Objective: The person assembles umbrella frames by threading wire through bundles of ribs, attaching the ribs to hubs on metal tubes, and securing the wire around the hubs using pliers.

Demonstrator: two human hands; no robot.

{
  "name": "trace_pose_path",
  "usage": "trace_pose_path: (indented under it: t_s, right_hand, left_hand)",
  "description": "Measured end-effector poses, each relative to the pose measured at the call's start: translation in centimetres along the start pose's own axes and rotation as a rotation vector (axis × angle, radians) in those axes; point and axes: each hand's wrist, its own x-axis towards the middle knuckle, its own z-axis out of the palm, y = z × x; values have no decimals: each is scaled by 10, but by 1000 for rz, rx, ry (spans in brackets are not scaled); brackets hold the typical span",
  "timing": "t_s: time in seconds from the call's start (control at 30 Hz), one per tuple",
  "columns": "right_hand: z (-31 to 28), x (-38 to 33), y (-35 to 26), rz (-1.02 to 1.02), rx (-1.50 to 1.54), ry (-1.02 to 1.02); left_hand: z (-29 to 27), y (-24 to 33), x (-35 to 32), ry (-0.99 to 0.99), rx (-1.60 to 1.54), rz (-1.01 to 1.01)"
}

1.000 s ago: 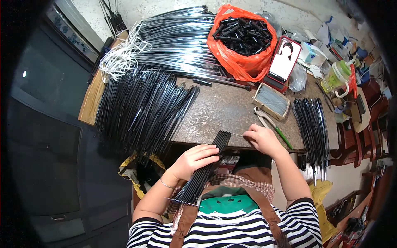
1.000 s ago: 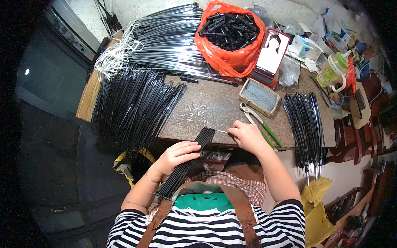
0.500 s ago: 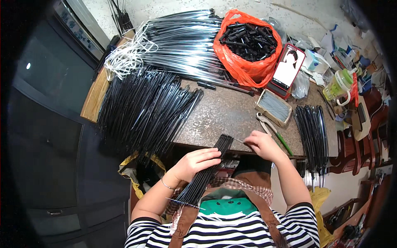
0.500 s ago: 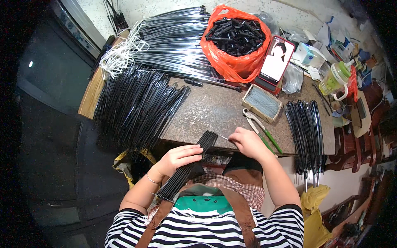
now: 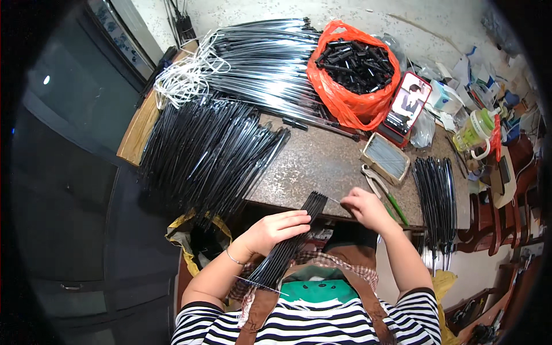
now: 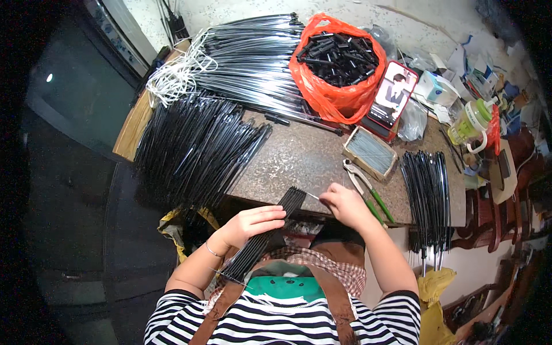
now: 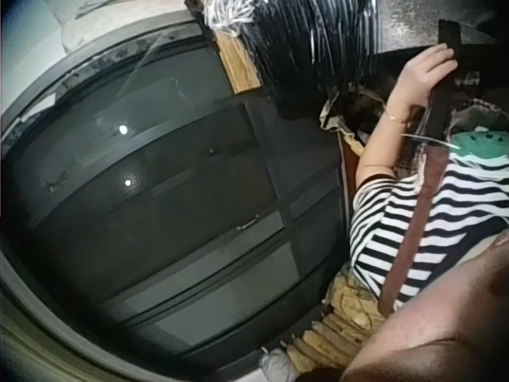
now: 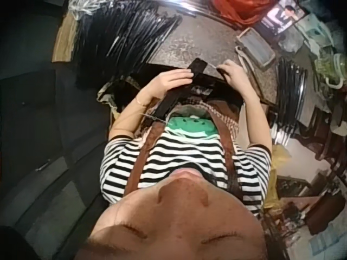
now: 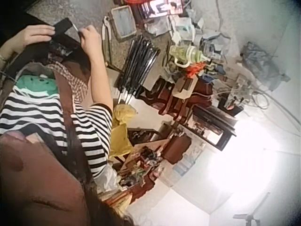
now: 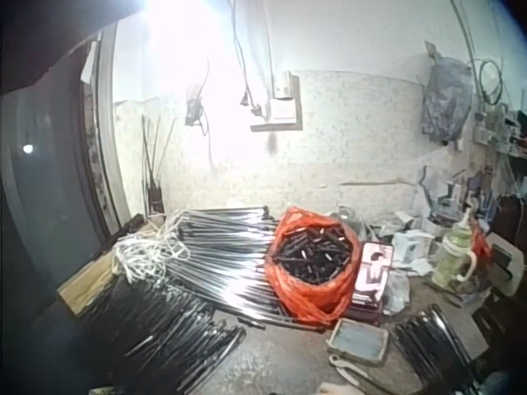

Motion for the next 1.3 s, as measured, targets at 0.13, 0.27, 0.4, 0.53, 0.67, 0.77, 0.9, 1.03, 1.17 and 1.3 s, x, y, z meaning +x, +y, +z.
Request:
trace_pose_path:
  t_s: [0.13,0.27,0.4,0.53,0.67,0.77,0.9,1.03,1.17,1.3]
  right_hand:
    - [16,2,1,11,-40,77]
    - [19,14,9,-222,-205,177]
    - [24,28,12,-246,-122,113]
    - [40,27,-10,-109,-40,274]
    - [29,19,-32,-167,35,42]
    - [-8,28,-53,-331,52,45]
    - [-64,36,-117,-275,850,258]
    - [-77,39,-127,-396,873,696]
    - [-105,28,-115,-544,929,783]
    - [-106,38,-92,-476,939,630]
  left_hand:
    - [1,-2,-7,-28,59,24]
    - [-2,2,-5,30,43,-5]
    - [-3,-5,-5,45,42,6]
    - [-11,-3,-4,32,65,53]
    - [-28,-8,19,129,-392,291]
    - [-46,19,47,360,-1037,-42]
    - [-42,30,97,341,-708,-100]
    - [-53,12,135,-113,-874,-109]
    - [-62,-68,152,159,-218,-367]
    - [-50,-131,158,152,610,-214]
